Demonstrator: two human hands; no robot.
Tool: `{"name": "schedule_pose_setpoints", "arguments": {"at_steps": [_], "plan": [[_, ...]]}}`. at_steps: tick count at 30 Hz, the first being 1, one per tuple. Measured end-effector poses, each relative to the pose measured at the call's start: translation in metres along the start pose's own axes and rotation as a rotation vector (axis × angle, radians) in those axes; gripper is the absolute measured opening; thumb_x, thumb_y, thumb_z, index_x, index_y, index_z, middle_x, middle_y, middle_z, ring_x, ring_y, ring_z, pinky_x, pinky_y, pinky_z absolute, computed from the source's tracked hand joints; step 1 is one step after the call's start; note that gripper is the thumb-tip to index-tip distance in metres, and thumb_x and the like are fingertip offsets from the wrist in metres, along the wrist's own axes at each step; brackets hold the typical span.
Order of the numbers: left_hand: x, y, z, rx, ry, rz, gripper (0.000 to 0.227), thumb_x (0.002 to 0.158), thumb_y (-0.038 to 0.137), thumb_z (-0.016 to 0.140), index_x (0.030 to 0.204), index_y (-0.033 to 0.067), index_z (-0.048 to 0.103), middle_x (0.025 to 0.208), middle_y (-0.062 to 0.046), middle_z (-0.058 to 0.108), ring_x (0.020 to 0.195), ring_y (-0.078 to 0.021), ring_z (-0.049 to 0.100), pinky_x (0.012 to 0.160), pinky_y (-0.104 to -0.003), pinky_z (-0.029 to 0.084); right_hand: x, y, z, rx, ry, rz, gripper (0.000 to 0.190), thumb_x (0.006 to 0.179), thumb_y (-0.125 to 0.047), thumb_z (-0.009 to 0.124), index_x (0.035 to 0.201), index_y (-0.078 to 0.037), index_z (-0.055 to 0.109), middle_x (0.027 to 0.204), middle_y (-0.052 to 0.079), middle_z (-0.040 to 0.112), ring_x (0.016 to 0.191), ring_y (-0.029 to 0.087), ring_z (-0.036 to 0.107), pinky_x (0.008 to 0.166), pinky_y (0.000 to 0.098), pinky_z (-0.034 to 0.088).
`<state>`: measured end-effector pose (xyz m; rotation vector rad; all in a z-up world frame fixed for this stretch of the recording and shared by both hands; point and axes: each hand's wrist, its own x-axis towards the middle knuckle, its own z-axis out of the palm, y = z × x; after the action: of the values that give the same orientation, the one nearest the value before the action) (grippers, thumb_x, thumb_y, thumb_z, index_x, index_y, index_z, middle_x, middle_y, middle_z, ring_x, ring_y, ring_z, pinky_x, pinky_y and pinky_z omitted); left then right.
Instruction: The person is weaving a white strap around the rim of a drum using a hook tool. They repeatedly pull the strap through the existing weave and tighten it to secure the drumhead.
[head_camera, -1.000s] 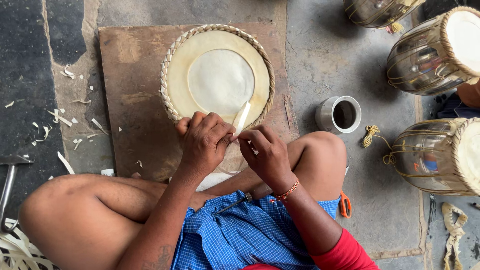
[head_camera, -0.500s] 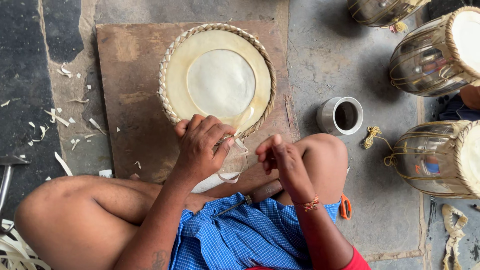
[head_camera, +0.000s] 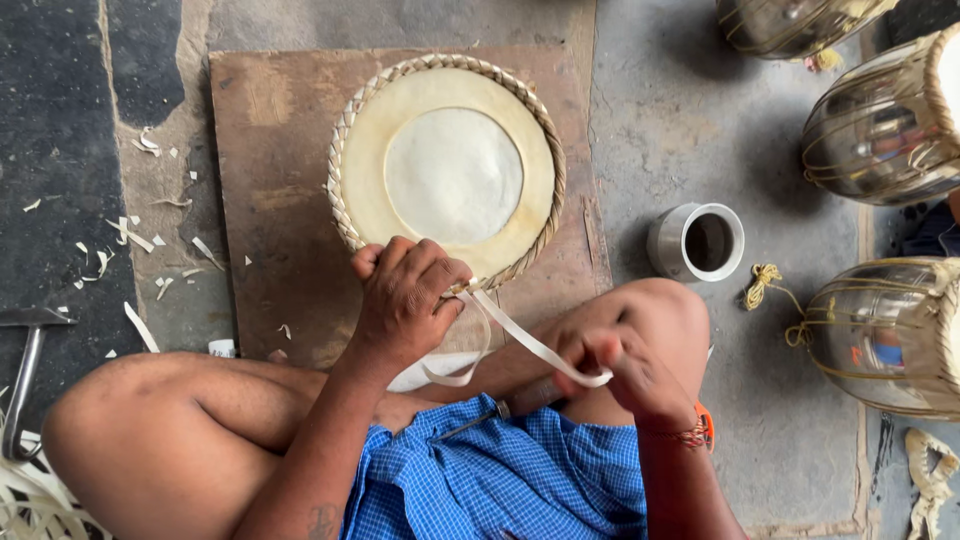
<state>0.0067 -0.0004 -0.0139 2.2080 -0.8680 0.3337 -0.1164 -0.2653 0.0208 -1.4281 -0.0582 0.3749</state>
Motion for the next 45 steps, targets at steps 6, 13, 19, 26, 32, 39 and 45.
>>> {"name": "schedule_pose_setpoints", "arguments": {"at_steps": [6,13,19,26,32,39,45], "plan": [[-0.002,0.002,0.0,0.01,-0.018,0.002,0.04,0.07,0.017,0.087,0.103,0.0236,0.066,0.096,0.005,0.059,0.097,-0.0195,0.055,0.092,-0.045,0.028,0.066,-0.013,0.048,-0.357,0.246,0.233,0.033,0.099,-0.031,0.064,0.09,-0.001,0.069,0.072,0.001,0.066,0.066,0.008,0.061,0.06,0.0244,0.052],[-0.003,-0.004,-0.002,0.032,-0.05,-0.033,0.039,0.069,0.013,0.085,0.1,0.0248,0.066,0.095,0.007,0.059,0.098,-0.0182,0.056,0.095,-0.043,0.029,0.066,0.019,0.049,-0.347,0.079,0.085,0.026,0.103,-0.025,0.063,0.093,-0.001,0.065,0.074,0.002,0.067,0.067,0.007,0.06,0.06,0.0243,0.05],[0.004,-0.004,-0.004,0.01,-0.05,0.004,0.04,0.068,0.013,0.086,0.102,0.0259,0.068,0.095,0.007,0.059,0.099,-0.0173,0.057,0.095,-0.043,0.029,0.058,0.049,0.041,0.591,0.142,0.207,0.019,0.105,-0.018,0.063,0.1,0.0,0.066,0.074,0.0,0.06,0.061,0.006,0.053,0.055,0.0214,0.04],[-0.009,-0.005,0.006,0.126,0.104,0.17,0.03,0.082,0.012,0.08,0.107,0.0262,0.072,0.096,0.008,0.055,0.097,-0.0172,0.053,0.096,-0.045,0.031,0.026,0.06,0.02,0.718,0.088,0.082,0.027,0.112,-0.022,0.058,0.099,0.0,0.064,0.077,0.01,0.067,0.065,0.017,0.058,0.064,0.0288,0.047],[0.006,-0.005,-0.009,0.093,0.239,0.135,0.023,0.081,0.01,0.076,0.102,0.0176,0.07,0.104,0.001,0.058,0.103,-0.0231,0.055,0.1,-0.046,0.035,-0.028,0.04,0.031,-1.087,0.066,-0.095,0.026,0.087,-0.021,0.068,0.111,-0.012,0.07,0.101,0.005,0.071,0.096,0.026,0.064,0.083,0.0389,0.049],[0.053,-0.029,-0.034,-0.067,0.275,-0.025,0.015,0.084,0.016,0.079,0.091,0.0078,0.068,0.095,-0.005,0.062,0.092,-0.0264,0.058,0.084,-0.041,0.045,-0.025,0.031,0.033,-1.06,0.047,0.018,0.042,0.075,-0.014,0.08,0.115,-0.011,0.065,0.109,0.005,0.069,0.11,0.026,0.062,0.095,0.0416,0.044],[0.073,-0.052,-0.022,-0.208,0.345,-0.285,0.039,0.091,0.029,0.083,0.073,0.0006,0.063,0.075,-0.007,0.058,0.07,-0.0229,0.059,0.063,-0.038,0.047,-0.018,-0.015,0.038,-0.309,0.283,0.09,0.057,0.09,-0.017,0.074,0.144,-0.01,0.055,0.115,0.014,0.07,0.098,0.017,0.065,0.088,0.0307,0.054]]}}
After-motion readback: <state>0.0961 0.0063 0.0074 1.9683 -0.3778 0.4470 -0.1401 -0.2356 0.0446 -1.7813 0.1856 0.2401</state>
